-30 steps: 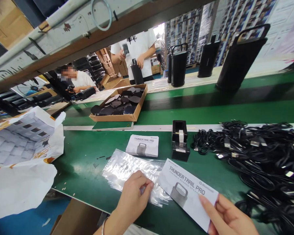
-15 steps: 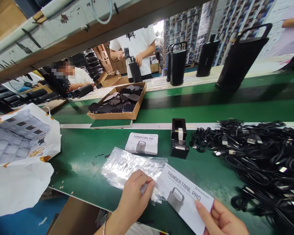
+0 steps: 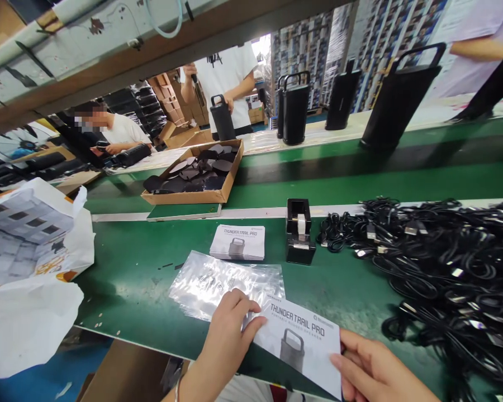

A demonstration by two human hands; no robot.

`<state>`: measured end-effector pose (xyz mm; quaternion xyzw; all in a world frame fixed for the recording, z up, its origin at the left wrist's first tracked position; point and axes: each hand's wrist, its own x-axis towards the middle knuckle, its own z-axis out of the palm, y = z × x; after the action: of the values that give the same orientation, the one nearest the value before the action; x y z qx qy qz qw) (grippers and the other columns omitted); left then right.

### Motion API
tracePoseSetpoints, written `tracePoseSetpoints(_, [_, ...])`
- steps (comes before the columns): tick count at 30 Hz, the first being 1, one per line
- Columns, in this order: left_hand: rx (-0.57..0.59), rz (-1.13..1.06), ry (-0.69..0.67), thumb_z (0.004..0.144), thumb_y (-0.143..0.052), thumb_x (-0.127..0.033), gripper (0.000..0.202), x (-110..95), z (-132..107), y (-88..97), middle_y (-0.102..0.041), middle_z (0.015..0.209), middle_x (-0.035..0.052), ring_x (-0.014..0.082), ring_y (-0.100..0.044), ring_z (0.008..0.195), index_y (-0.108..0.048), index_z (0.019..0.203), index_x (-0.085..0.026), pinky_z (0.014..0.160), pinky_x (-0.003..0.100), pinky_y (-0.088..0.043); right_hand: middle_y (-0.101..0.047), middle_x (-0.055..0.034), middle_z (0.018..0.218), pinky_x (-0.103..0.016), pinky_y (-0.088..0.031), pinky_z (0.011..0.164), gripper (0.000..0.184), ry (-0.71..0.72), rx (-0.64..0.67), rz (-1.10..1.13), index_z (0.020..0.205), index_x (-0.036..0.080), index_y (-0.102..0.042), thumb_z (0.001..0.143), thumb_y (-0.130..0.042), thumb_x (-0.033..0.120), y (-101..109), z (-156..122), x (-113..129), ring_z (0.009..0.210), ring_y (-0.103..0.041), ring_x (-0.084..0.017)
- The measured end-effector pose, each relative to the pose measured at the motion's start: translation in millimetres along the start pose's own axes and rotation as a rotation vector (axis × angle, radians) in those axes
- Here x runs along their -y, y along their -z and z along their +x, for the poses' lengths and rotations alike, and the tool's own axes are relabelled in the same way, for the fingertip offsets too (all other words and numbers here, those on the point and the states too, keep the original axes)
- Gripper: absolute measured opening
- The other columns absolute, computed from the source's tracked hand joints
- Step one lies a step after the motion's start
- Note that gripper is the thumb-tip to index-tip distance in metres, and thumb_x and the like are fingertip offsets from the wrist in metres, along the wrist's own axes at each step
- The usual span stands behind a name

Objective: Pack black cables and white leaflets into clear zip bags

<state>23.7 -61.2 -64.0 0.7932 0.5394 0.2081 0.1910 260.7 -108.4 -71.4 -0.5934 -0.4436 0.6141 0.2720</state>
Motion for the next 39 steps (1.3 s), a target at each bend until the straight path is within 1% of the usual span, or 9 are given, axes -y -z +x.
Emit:
tracePoseSetpoints(5, [-0.006,0.000,0.013,0.070,-0.077,-0.019,0.023,-0.7,0.6,-1.7,-0.059,0.086,0.0051,0.0239,-0.056,0.080,-0.062,0.087,-0.017,0.069,0.037,-0.048,-0.057,0.0016,0.048,-0.021,-0.040,0.040,0.037,0.003,-0.049,0.042,0.096,0.019,-0.072,0.066,-0.067,0.040,-3.7,-2.7,9.7,0.042,-0.048,-0.011])
tracePoseSetpoints(9, [0.003,-0.023,0.074,0.072,-0.075,-0.019,0.025,-2.4,0.6,-1.9,-0.059,0.086,0.0037,0.0229,-0.057,0.080,-0.058,0.091,-0.018,0.069,0.035,-0.047,-0.054,0.0029,0.044,-0.019,-0.032,0.034,0.039,0.002,-0.204,0.067,0.092,0.017,-0.072,0.063,-0.067,0.042,-11.7,-2.2,7.3,0.035,-0.041,-0.008])
tracePoseSetpoints(12, [-0.014,-0.010,0.074,0.073,-0.075,-0.021,0.029,-3.7,-0.7,-0.5,-0.058,0.088,0.0035,0.0224,-0.056,0.081,-0.056,0.094,-0.018,0.069,0.034,-0.047,-0.051,0.0039,0.039,-0.018,-0.028,0.032,0.039,-0.012,-0.256,0.035,0.090,0.017,-0.071,0.062,-0.067,0.044,-15.0,-1.5,5.5,0.031,-0.034,-0.006])
tracePoseSetpoints(15, [-0.053,0.096,0.041,0.070,-0.077,-0.024,0.030,-4.3,-1.4,1.0,-0.057,0.088,0.0046,0.0245,-0.055,0.082,-0.058,0.092,-0.018,0.070,0.037,-0.046,-0.051,0.0037,0.038,-0.018,-0.026,0.032,0.039,-0.018,-0.281,0.015,0.088,0.017,-0.070,0.062,-0.066,0.045,-16.9,-1.4,6.5,0.029,-0.034,-0.006])
tracePoseSetpoints(19, [-0.043,0.155,0.026,0.068,-0.079,-0.024,0.028,-3.3,1.4,2.4,-0.058,0.086,0.0060,0.0252,-0.055,0.079,-0.060,0.087,-0.016,0.067,0.038,-0.047,-0.050,0.0044,0.038,-0.018,-0.026,0.031,0.037,-0.014,-0.269,-0.001,0.085,0.017,-0.069,0.063,-0.065,0.047,-18.1,-1.3,9.0,0.029,-0.034,-0.006])
tracePoseSetpoints(24, [-0.036,0.134,0.005,0.078,-0.066,-0.010,0.008,-0.2,4.6,3.0,-0.059,0.081,0.0049,0.0222,-0.057,0.076,-0.062,0.081,-0.016,0.067,0.036,-0.050,-0.050,0.0045,0.039,-0.018,-0.027,0.030,0.041,-0.033,-0.221,-0.031,0.087,0.018,-0.068,0.065,-0.064,0.052,-15.7,0.4,7.3,0.029,-0.035,-0.006])
tracePoseSetpoints(27, [-0.055,0.120,0.006,0.081,-0.058,-0.005,0.012,0.5,3.8,2.9,-0.060,0.080,0.0051,0.0226,-0.057,0.076,-0.061,0.079,-0.016,0.067,0.037,-0.050,-0.050,0.0047,0.039,-0.018,-0.028,0.030,0.042,-0.045,-0.196,-0.039,0.087,0.019,-0.068,0.066,-0.064,0.055,-13.9,1.6,3.8,0.029,-0.034,-0.006])
tracePoseSetpoints(34, [-0.069,0.037,0.022,0.080,-0.063,-0.012,0.008,1.4,0.3,3.3,-0.059,0.083,0.0055,0.0233,-0.057,0.079,-0.059,0.085,-0.017,0.069,0.037,-0.050,-0.051,0.0044,0.039,-0.019,-0.029,0.032,0.040,-0.053,-0.197,-0.027,0.081,0.019,-0.066,0.066,-0.062,0.057,-11.6,3.4,-0.2,0.029,-0.034,-0.006])
tracePoseSetpoints(39, [-0.034,0.038,0.022,0.075,-0.070,-0.014,0.014,1.5,-1.2,2.8,-0.058,0.085,0.0063,0.0245,-0.056,0.081,-0.060,0.085,-0.016,0.070,0.039,-0.050,-0.054,0.0026,0.043,-0.022,-0.036,0.038,0.040,-0.052,-0.168,-0.003,0.078,0.019,-0.064,0.066,-0.063,0.056,-0.9,8.3,4.4,0.036,-0.043,-0.010])
